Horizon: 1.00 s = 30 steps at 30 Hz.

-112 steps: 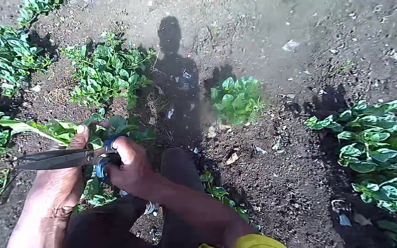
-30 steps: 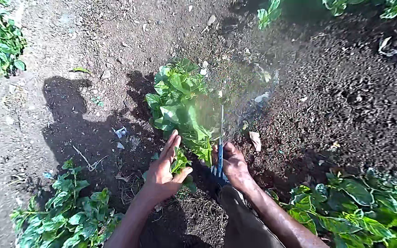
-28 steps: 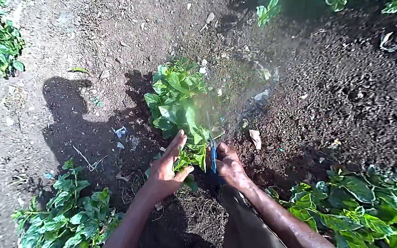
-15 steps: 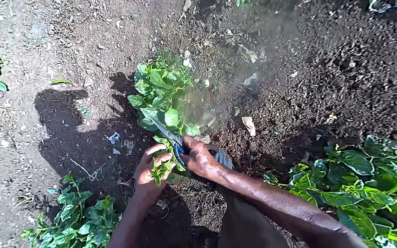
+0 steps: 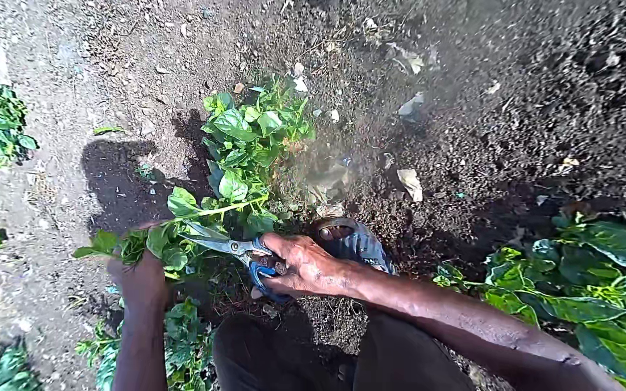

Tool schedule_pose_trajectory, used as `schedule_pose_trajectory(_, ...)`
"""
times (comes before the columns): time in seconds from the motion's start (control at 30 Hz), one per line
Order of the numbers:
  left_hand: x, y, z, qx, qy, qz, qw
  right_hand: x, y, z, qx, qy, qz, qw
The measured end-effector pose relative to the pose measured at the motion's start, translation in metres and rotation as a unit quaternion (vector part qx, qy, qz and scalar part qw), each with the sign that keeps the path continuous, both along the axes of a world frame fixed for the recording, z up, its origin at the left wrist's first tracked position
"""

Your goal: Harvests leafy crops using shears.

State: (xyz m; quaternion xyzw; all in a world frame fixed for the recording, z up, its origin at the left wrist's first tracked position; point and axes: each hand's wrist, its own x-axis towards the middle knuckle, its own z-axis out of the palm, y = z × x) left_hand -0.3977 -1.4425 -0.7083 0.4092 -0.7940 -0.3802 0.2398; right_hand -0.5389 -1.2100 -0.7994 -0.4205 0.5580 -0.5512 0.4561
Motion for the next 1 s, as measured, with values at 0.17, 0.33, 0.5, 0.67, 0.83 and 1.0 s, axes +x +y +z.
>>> schedule_pose_trajectory(0.17, -0.023, -0.037, 0.022, 0.01, -0.049, -0.012, 0.999, 0.0, 0.025, 0.002, 0.017, -0.064, 0.135, 0.989)
schedule_pose_trajectory(0.33, -0.049, -0.063, 0.04, 0.022, -0.082, -0.054, 0.995, -0.002, 0.03, -0.003, 0.02, -0.069, 0.173, 0.982)
schedule_pose_trajectory(0.5, -0.073, -0.081, 0.047, 0.005, -0.098, -0.119, 0.988, -0.007, 0.032, -0.005, 0.031, -0.126, 0.181, 0.975)
schedule_pose_trajectory(0.67, -0.096, -0.104, 0.045, -0.02, -0.121, -0.099, 0.987, -0.011, 0.032, -0.007, 0.038, -0.16, 0.19, 0.968)
schedule_pose_trajectory(0.83, -0.104, -0.12, 0.045, -0.024, -0.142, -0.086, 0.986, -0.012, 0.033, -0.008, 0.048, -0.165, 0.195, 0.966)
schedule_pose_trajectory(1.0, -0.12, -0.083, 0.049, -0.014, -0.135, -0.069, 0.988, -0.015, 0.036, -0.008, 0.026, -0.147, 0.247, 0.957)
